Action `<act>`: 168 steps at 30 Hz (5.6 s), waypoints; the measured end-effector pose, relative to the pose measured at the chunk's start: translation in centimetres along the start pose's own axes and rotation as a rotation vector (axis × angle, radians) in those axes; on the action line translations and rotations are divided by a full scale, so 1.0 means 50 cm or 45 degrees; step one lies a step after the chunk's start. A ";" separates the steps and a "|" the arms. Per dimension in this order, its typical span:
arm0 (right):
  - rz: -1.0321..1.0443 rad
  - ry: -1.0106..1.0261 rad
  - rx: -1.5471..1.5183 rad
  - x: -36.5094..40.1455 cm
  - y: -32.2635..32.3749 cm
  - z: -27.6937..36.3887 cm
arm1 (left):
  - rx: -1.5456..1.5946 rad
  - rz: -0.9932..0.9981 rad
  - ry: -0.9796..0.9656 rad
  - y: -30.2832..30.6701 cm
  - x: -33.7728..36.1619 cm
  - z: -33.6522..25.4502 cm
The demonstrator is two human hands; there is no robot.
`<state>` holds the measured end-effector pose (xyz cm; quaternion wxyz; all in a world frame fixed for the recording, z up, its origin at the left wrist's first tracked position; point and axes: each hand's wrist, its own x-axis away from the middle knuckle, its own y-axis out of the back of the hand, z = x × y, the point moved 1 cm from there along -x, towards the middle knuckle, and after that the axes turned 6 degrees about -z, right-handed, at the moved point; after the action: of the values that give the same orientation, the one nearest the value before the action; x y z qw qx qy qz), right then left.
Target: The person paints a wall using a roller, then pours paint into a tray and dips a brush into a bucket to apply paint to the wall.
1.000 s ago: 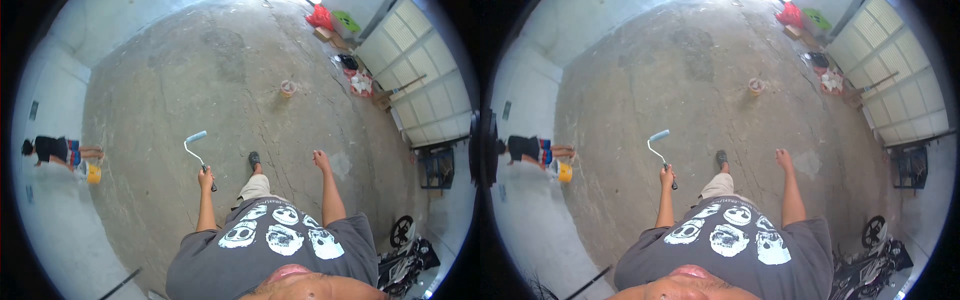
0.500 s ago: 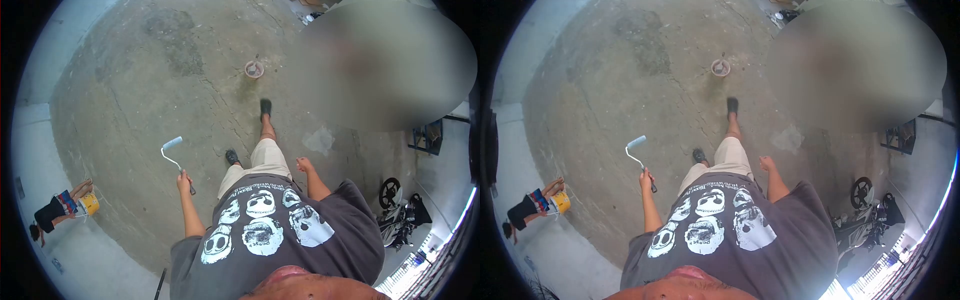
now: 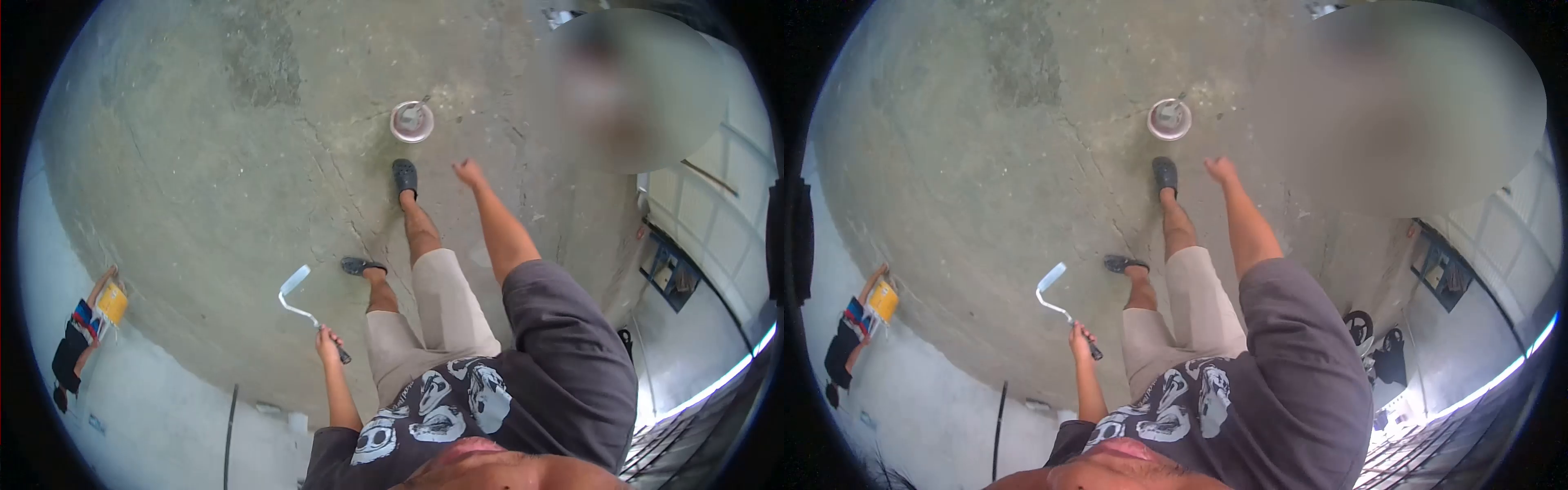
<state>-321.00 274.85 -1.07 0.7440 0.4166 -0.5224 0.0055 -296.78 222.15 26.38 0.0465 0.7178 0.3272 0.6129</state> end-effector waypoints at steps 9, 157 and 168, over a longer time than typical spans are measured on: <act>-0.072 0.103 0.304 -0.423 -0.093 0.207 | -0.104 0.145 0.115 -0.211 0.005 -0.004; -0.217 1.548 1.549 2.259 -3.696 1.367 | 1.128 -0.785 0.360 2.952 -2.190 1.273; -0.127 2.727 1.660 2.598 -4.407 1.515 | 0.724 -0.613 0.136 3.241 -2.619 1.370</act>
<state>-222.81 28.14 -26.67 0.4495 0.5120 0.4597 0.5696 -172.11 49.43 -25.80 -0.0289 0.5715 0.6457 0.5055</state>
